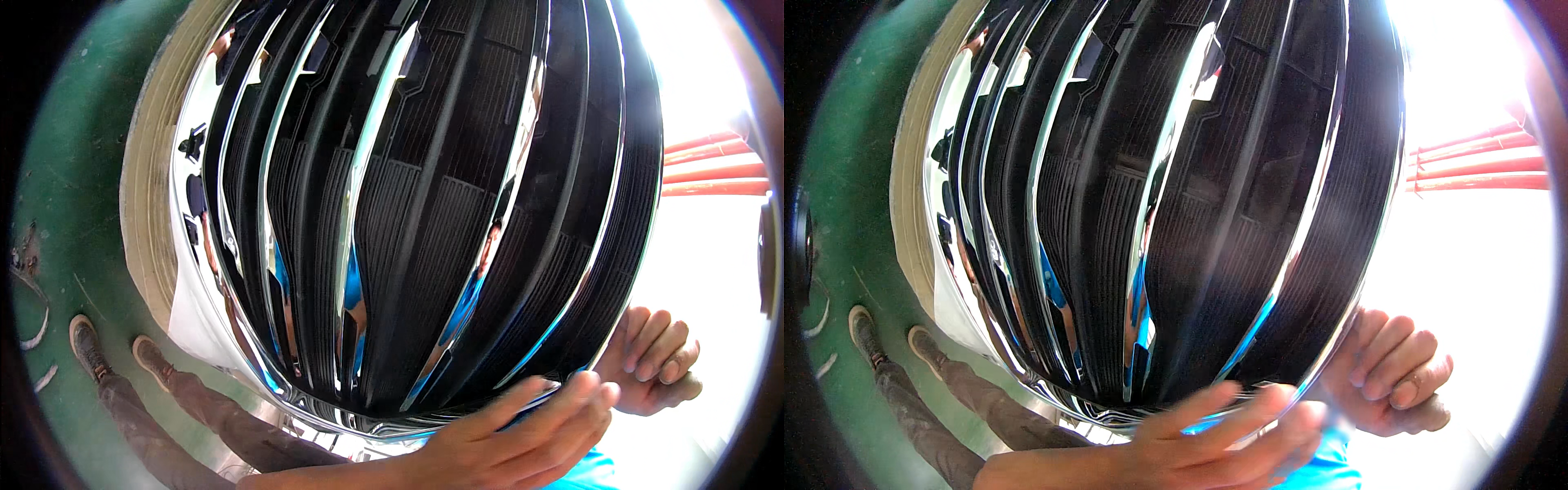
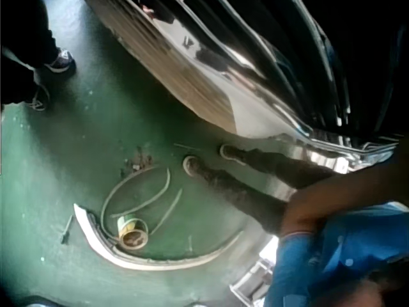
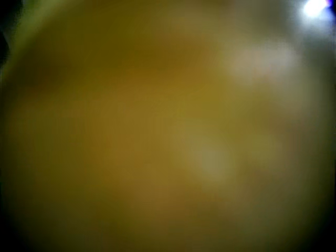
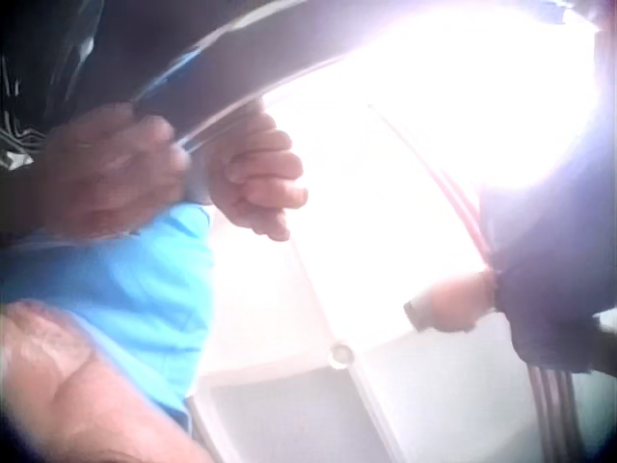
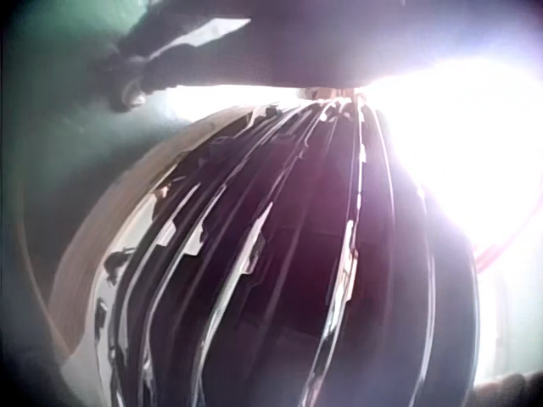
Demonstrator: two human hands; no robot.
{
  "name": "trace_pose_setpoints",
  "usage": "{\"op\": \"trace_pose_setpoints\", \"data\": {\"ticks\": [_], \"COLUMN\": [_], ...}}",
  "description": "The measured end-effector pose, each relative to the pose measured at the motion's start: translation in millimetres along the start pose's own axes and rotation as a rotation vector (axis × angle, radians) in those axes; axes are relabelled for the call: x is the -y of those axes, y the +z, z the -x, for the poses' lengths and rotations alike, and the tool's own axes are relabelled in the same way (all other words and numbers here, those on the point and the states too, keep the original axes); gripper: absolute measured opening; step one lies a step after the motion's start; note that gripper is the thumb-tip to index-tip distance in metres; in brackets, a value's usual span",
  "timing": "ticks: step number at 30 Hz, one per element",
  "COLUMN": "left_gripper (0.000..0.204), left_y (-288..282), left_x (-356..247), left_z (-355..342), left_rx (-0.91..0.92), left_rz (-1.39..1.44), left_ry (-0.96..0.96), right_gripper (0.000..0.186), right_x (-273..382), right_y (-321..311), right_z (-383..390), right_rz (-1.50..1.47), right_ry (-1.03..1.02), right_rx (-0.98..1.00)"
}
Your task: The person aligns and secures a white front bumper onto a white car with the hood open. They use their hands to position the bumper and a power drill to fasten it, while a coworker assists by holding the hood and using a drill on the opposite side. The person also handles the car's grille, positioning it into place before finalizing the bumper installation.
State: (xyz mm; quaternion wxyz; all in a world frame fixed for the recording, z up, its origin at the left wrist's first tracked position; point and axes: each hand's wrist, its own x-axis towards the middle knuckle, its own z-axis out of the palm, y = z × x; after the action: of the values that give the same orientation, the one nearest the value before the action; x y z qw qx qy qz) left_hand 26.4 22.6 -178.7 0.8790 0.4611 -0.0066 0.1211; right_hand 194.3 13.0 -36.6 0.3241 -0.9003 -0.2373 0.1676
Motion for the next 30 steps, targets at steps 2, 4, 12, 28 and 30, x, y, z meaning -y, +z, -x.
{"op": "trace_pose_setpoints", "data": {"ticks": [2, 4, 12, 28, 30], "left_gripper": [0.044, 0.044, 0.044, 0.044, 0.044], "left_y": [6.7, 8.1, 6.6, 22.0, 20.4], "left_x": [-5.3, -6.5, -5.6, -16.6, -19.6], "left_z": [-10.7, -13.7, -17.6, -9.8, -8.9], "left_rx": [0.019, 0.025, 0.027, 0.014, 0.012], "left_rz": [0.052, 0.082, 0.151, 0.179, 0.193], "left_ry": [-0.006, -0.018, -0.057, -0.073, -0.07], "right_gripper": [0.038, 0.039, 0.04, 0.031, 0.031], "right_x": [-5.6, -10.7, 6.0, 17.0, 25.6], "right_y": [-0.7, 5.7, 3.0, 1.5, 1.0], "right_z": [9.5, 16.7, 12.5, 21.6, 20.3], "right_rz": [-0.023, -0.059, 0.018, 0.111, 0.126], "right_ry": [-0.027, -0.062, 0.051, 0.064, 0.112], "right_rx": [-0.052, -0.148, -0.035, -0.231, -0.207]}}
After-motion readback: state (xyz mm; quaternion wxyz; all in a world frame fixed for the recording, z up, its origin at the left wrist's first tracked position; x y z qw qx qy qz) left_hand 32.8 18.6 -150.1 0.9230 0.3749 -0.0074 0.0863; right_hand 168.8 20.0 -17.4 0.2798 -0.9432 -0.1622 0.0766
